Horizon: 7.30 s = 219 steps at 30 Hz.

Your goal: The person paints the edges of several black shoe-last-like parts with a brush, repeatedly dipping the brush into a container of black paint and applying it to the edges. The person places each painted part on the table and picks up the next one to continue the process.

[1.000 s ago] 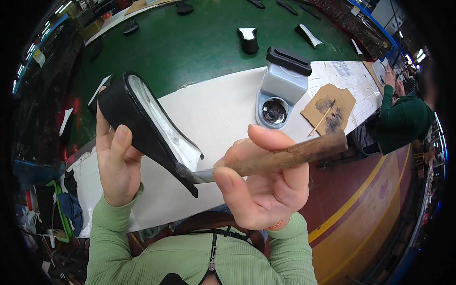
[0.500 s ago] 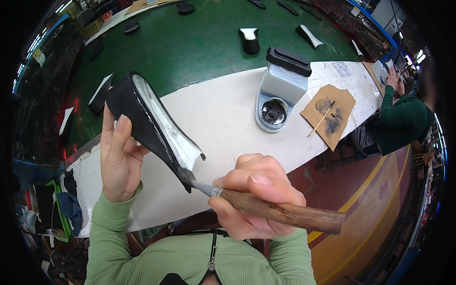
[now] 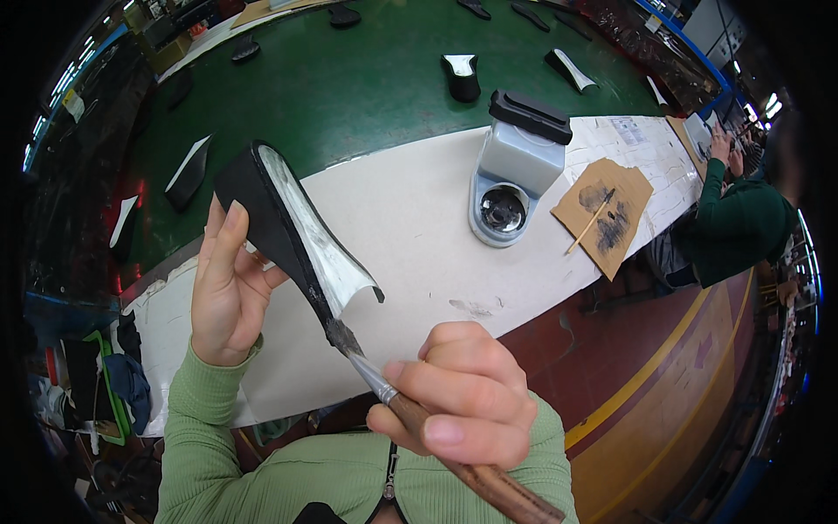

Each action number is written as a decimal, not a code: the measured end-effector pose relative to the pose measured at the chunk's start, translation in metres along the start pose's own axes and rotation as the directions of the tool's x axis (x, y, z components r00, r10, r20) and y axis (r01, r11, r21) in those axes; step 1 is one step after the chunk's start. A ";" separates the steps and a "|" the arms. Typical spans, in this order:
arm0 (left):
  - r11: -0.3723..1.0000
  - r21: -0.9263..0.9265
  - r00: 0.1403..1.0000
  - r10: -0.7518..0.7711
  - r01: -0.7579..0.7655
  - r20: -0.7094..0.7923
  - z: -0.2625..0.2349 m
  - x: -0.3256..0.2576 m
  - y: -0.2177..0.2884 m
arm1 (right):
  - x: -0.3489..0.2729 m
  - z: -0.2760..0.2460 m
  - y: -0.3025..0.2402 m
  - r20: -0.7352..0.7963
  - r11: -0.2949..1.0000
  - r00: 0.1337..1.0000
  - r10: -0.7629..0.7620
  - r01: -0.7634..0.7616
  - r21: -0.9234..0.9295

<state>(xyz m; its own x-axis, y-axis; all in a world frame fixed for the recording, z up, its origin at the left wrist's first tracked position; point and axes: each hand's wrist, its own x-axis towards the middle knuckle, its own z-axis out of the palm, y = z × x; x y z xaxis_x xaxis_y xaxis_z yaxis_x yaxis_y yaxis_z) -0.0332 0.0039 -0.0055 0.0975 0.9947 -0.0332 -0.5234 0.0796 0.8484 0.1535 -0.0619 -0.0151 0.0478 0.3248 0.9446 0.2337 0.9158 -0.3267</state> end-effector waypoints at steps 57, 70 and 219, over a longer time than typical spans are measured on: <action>0.739 -0.297 0.757 -0.416 0.604 0.503 -0.014 0.023 -0.082 | 0.001 -0.038 0.043 -0.214 0.829 0.803 0.556 -0.556 0.066; 0.810 -0.216 0.800 -0.424 0.545 0.425 -0.015 0.027 -0.092 | -0.018 -0.091 0.126 -0.280 0.624 0.790 0.546 -0.606 -0.493; 0.930 -0.317 0.971 -0.224 0.186 -0.088 -0.069 0.223 -0.099 | -0.088 -0.086 0.093 -0.189 0.431 0.411 0.892 -0.642 0.634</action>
<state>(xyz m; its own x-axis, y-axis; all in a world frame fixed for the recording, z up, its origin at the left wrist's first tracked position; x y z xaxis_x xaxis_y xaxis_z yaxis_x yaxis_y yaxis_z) -0.0177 0.2219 -0.1333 0.1376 0.9534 -0.2685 -0.7371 0.2796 0.6152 0.2551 -0.0254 -0.1258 0.4114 0.9056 0.1033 -0.5461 0.3357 -0.7675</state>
